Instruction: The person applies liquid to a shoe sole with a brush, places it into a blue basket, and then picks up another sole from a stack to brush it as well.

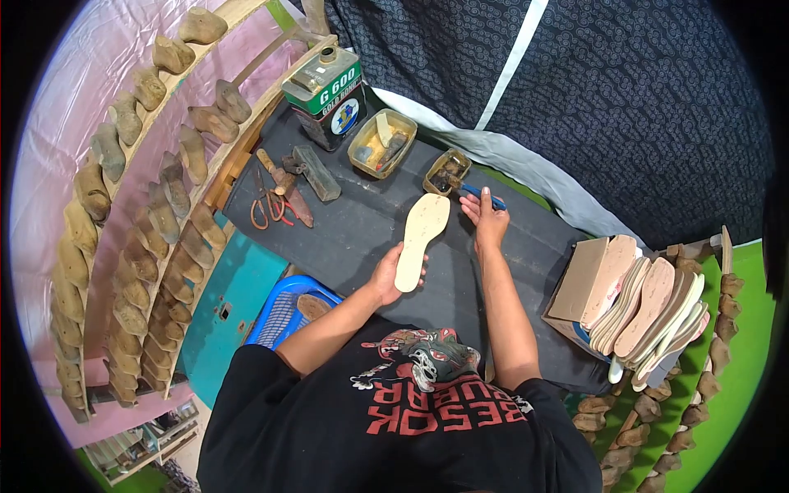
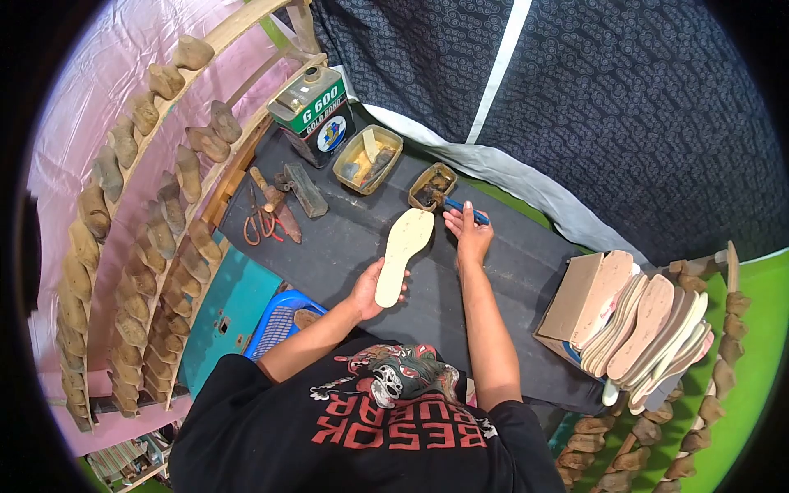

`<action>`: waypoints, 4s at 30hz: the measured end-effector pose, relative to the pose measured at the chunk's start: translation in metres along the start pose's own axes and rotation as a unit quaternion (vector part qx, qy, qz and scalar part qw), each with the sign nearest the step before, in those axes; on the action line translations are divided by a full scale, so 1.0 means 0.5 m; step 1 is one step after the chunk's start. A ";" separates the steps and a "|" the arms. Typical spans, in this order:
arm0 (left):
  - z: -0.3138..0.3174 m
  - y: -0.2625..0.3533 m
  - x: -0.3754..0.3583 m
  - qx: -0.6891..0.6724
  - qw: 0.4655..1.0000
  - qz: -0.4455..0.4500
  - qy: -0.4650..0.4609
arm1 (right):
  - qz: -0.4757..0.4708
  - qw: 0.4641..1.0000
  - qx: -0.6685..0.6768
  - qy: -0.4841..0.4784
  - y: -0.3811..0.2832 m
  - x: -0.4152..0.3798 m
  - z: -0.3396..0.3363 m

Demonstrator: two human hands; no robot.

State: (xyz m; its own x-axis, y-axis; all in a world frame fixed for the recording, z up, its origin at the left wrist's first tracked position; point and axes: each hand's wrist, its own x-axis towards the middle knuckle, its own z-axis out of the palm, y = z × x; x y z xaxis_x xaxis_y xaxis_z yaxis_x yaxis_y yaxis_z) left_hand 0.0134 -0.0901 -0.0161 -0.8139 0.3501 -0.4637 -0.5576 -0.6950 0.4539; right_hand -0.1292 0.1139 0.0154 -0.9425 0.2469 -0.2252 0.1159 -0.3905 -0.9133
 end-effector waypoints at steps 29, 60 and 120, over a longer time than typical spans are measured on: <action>0.108 -0.166 0.046 0.039 0.994 -0.069 -0.076 | -0.147 0.983 -0.107 0.009 -0.187 -0.140 -0.253; 0.107 -0.151 0.035 0.067 0.992 0.000 -0.105 | -0.369 0.736 -0.527 -0.212 -0.308 -0.202 -0.196; 0.126 -0.160 0.020 -0.002 0.989 -0.020 -0.144 | -0.378 0.783 -0.437 -0.229 -0.285 -0.270 -0.177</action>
State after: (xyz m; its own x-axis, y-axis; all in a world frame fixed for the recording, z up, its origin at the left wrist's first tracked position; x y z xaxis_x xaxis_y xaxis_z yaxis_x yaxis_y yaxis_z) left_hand 0.0394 0.0087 -0.0091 -0.8040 0.5416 -0.2456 -0.5906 -0.6791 0.4358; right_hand 0.0094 0.2148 0.1460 -0.8359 -0.3082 0.4542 -0.5478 0.5198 -0.6555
